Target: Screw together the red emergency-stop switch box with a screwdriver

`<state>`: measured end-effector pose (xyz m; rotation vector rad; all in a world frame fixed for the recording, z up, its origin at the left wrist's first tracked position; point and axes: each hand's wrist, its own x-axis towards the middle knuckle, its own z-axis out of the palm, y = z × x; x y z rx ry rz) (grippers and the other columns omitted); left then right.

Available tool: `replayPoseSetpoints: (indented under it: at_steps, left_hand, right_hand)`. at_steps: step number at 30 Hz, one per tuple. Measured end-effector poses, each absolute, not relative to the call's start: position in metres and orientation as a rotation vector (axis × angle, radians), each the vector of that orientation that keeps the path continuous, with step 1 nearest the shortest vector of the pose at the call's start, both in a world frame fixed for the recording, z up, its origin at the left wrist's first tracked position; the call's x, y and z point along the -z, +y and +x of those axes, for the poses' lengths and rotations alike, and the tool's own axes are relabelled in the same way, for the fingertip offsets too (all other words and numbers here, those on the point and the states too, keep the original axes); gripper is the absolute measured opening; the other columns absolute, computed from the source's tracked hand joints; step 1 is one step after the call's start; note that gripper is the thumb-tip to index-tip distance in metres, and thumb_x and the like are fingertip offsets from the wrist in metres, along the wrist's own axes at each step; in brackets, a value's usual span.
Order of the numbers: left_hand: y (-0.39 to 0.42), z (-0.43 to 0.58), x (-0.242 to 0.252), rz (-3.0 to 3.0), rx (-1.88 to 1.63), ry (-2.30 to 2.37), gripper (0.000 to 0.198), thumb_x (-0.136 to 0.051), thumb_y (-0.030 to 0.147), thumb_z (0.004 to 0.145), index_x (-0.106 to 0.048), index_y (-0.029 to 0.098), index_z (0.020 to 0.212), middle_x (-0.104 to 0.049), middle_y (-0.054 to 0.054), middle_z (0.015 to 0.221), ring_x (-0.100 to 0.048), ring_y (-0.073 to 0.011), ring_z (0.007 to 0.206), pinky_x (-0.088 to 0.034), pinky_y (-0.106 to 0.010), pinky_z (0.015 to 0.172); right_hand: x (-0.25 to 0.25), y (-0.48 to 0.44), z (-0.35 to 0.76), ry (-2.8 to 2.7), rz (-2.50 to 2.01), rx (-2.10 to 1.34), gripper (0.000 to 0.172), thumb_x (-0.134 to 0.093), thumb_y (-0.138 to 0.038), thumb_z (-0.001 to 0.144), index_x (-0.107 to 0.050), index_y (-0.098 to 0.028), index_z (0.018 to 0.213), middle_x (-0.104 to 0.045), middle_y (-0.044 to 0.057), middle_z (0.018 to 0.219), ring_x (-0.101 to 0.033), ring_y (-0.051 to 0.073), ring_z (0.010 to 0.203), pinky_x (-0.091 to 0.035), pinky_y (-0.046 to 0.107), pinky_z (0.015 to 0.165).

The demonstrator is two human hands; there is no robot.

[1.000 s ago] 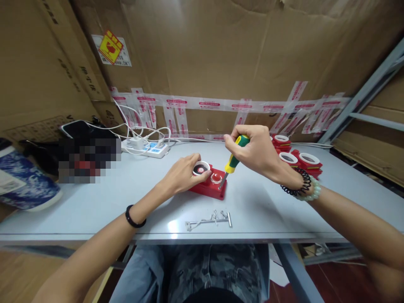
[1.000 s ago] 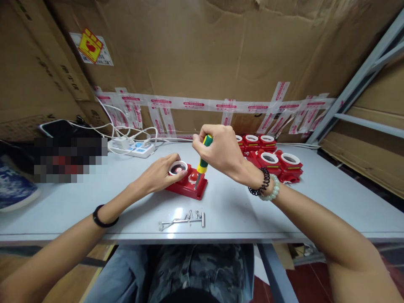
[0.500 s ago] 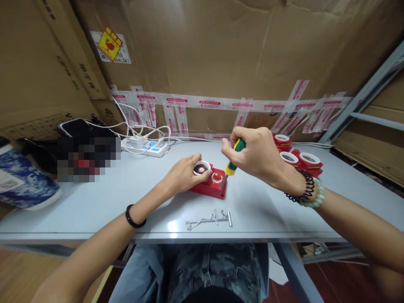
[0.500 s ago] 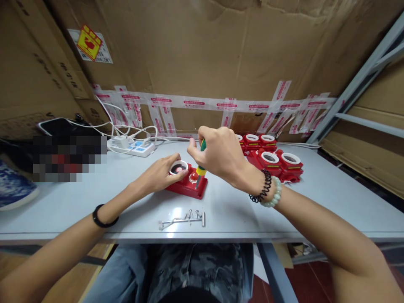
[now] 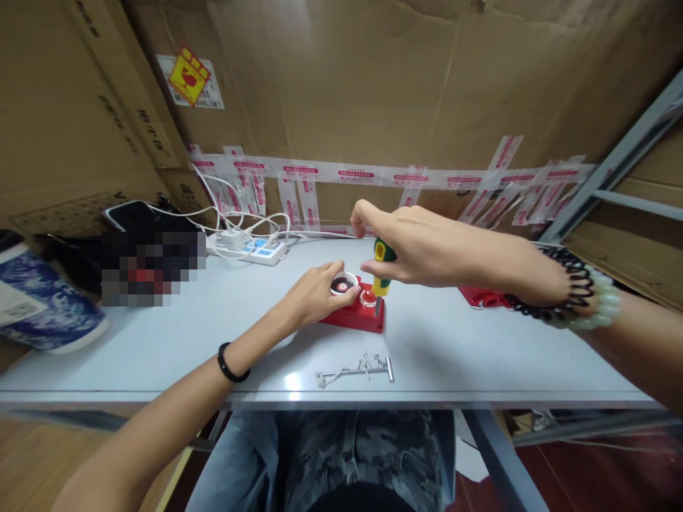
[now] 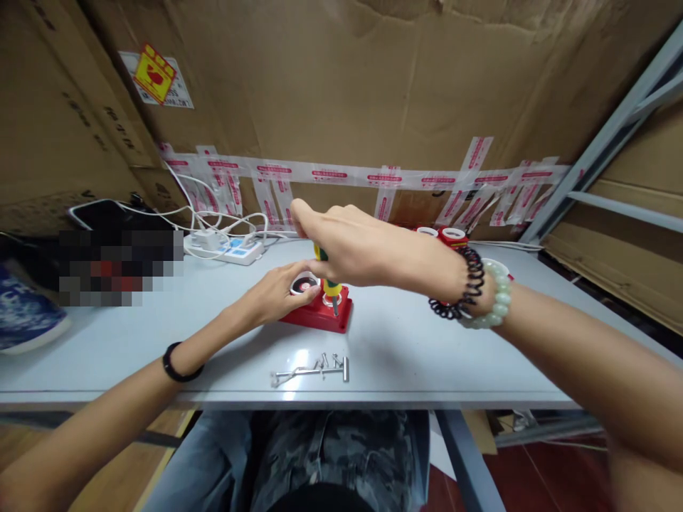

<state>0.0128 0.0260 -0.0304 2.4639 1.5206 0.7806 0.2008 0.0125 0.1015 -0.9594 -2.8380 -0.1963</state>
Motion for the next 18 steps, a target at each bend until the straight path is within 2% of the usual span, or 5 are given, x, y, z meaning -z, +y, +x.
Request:
replayPoseSetpoints:
  at_steps: [4,7,10,13,18]
  left_hand:
    - [0.024,0.014,0.030,2.489,-0.749,1.591,0.028,-0.048,0.048,0.085,-0.046,0.022,0.078,-0.057,-0.001,0.073,-0.056,-0.0205,0.066,-0.037,-0.030,0.059]
    - [0.024,0.015,0.031,2.488,-0.760,1.605,0.027,-0.047,0.048,0.086,-0.046,0.022,0.079,-0.058,-0.002,0.075,-0.056,-0.0207,0.067,-0.037,-0.030,0.061]
    - [0.023,0.015,0.031,2.493,-0.764,1.591,0.028,-0.046,0.048,0.086,-0.045,0.021,0.078,-0.058,-0.002,0.076,-0.057,-0.0208,0.068,-0.038,-0.031,0.062]
    - [0.024,0.014,0.031,2.507,-0.750,1.577,0.028,-0.045,0.048,0.087,-0.045,0.022,0.078,-0.058,-0.002,0.076,-0.056,-0.0210,0.068,-0.038,-0.031,0.062]
    - [0.025,0.013,0.030,2.493,-0.723,1.580,0.029,-0.045,0.050,0.087,-0.049,0.021,0.082,-0.059,-0.003,0.078,-0.056,-0.0219,0.071,-0.037,-0.031,0.063]
  right_hand:
    - [-0.107,0.011,0.207,-2.864,-1.016,0.248,0.044,-0.061,-0.046,0.081,-0.051,-0.019,0.114,-0.063,0.005,0.086,-0.056,0.018,0.074,-0.035,0.029,0.062]
    - [-0.106,0.012,0.207,-2.741,-1.276,0.543,0.038,-0.063,-0.053,0.078,-0.062,-0.016,0.088,-0.061,0.008,0.071,-0.054,0.019,0.066,-0.031,0.031,0.057]
    - [-0.105,0.015,0.203,-2.779,-1.320,0.579,0.035,-0.059,-0.049,0.081,-0.061,-0.016,0.068,-0.056,0.005,0.058,-0.049,0.016,0.056,-0.026,0.030,0.053]
    - [-0.108,0.016,0.201,-2.915,-1.087,0.446,0.026,-0.057,-0.040,0.083,-0.063,-0.017,0.072,-0.057,0.004,0.061,-0.049,0.015,0.059,-0.026,0.030,0.055]
    - [-0.120,0.006,0.205,-3.074,-0.854,0.197,0.010,-0.057,-0.027,0.085,-0.064,-0.020,0.088,-0.064,0.003,0.081,-0.054,0.015,0.072,-0.032,0.028,0.062]
